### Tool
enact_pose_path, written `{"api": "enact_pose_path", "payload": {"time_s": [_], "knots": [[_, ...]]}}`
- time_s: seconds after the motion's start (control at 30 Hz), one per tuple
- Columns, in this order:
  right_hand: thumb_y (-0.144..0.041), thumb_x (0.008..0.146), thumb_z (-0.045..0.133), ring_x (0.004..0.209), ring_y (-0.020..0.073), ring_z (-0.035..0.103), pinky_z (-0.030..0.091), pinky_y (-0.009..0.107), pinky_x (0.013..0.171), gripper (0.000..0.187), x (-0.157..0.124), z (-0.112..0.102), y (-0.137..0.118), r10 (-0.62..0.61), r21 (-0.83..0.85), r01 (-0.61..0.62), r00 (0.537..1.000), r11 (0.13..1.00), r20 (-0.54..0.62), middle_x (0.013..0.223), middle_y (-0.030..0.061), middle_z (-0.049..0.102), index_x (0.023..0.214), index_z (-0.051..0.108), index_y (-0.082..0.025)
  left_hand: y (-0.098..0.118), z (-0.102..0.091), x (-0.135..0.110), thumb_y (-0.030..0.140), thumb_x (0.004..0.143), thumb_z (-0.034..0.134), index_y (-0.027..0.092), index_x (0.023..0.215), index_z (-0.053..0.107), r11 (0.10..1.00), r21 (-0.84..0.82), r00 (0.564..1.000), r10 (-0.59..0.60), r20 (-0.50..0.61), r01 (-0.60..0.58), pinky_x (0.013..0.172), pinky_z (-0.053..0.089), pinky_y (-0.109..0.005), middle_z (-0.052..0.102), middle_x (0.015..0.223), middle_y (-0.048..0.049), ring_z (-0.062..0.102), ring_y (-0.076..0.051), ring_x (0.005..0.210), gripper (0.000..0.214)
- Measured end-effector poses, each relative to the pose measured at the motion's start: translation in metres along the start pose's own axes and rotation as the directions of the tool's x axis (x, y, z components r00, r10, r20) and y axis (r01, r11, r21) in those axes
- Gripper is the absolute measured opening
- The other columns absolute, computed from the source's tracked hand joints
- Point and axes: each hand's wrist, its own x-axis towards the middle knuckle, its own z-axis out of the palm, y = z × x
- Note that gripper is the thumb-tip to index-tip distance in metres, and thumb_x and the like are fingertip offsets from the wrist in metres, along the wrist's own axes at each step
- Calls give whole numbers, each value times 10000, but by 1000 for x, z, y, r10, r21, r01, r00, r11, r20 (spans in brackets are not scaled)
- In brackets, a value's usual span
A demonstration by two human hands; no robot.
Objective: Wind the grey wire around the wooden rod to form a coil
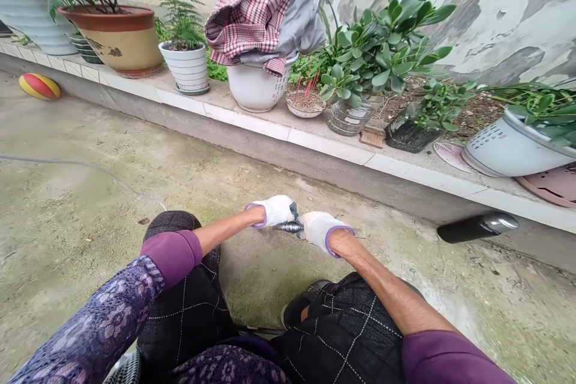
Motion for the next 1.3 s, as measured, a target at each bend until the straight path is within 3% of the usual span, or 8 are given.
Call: {"api": "enact_pose_path", "payload": {"time_s": [0.13, 0.27, 0.57, 0.83, 0.97, 1.13, 1.2, 1.3], "knots": [[-322, 857, 629, 728, 224, 656, 400, 296, 607, 225, 8, -7, 23, 73, 37, -71, 996, 997, -42, 844, 95, 737, 998, 756, -201, 7, -11, -7, 53, 647, 649, 182, 516, 574, 999, 28, 998, 38, 50, -40, 524, 334, -255, 476, 449, 30, 416, -117, 494, 199], [-317, 862, 619, 712, 173, 622, 420, 261, 623, 225, 10, -19, 48, 108, 255, -47, 967, 966, -229, 845, 53, 716, 1025, 714, -194, 17, -16, -13, 172, 812, 575, 188, 739, 606, 959, -283, 1000, 0, 23, 7, 434, 255, -221, 519, 511, 47, 364, -89, 426, 82], [-310, 776, 651, 417, 83, 396, 322, 198, 337, 171, -10, -48, 46, 344, 831, 10, 908, 556, -241, 563, -44, 478, 865, 620, -167, 33, -13, -7, 233, 861, 603, 171, 792, 606, 767, -639, 995, -4, 98, 66, 400, 145, -204, 459, 527, 70, 249, -40, 387, 93], [-567, 735, 733, 367, 51, 289, 258, 212, 323, 436, -32, -31, 54, -121, 974, 114, 988, 194, -92, 514, -58, 424, 716, 520, -187, 17, -14, 0, 351, 686, 806, 164, 918, 691, 843, -536, 986, 123, 109, -46, 415, 210, -196, 523, 575, 66, 329, -39, 423, 320], [-517, 795, 660, 433, 94, 395, 340, 241, 385, 349, -24, -24, 49, -14, 919, 179, 983, 352, -185, 589, -17, 509, 771, 549, -187, 18, -19, -4, 387, 680, 810, 157, 821, 654, 834, -540, 986, 161, 50, -109, 405, 224, -202, 486, 542, 73, 328, -41, 421, 311], [-362, 792, 606, 667, 171, 563, 456, 284, 614, 243, -9, -27, 43, 207, 577, 177, 817, 797, -538, 791, 41, 644, 965, 648, -196, 24, -26, -7, 443, 719, 791, 177, 751, 582, 817, -575, 998, 55, 13, -37, 366, 166, -214, 471, 519, 72, 280, -38, 383, 340], [-391, 818, 565, 609, 158, 536, 438, 278, 568, 237, -9, -28, 40, 214, 579, 156, 828, 800, -519, 724, 25, 611, 935, 640, -199, 25, -29, -8, 454, 739, 782, 183, 780, 582, 810, -586, 997, 66, 36, -33, 365, 162, -214, 474, 527, 75, 269, -36, 378, 339], [-480, 820, 559, 449, 105, 400, 349, 244, 402, 289, -14, -29, 35, 248, 765, 147, 893, 627, -375, 607, -29, 497, 877, 594, -199, 25, -32, -9, 465, 773, 755, 190, 793, 572, 829, -558, 996, 77, 48, -38, 365, 164, -215, 482, 531, 77, 266, -36, 371, 331]]}}
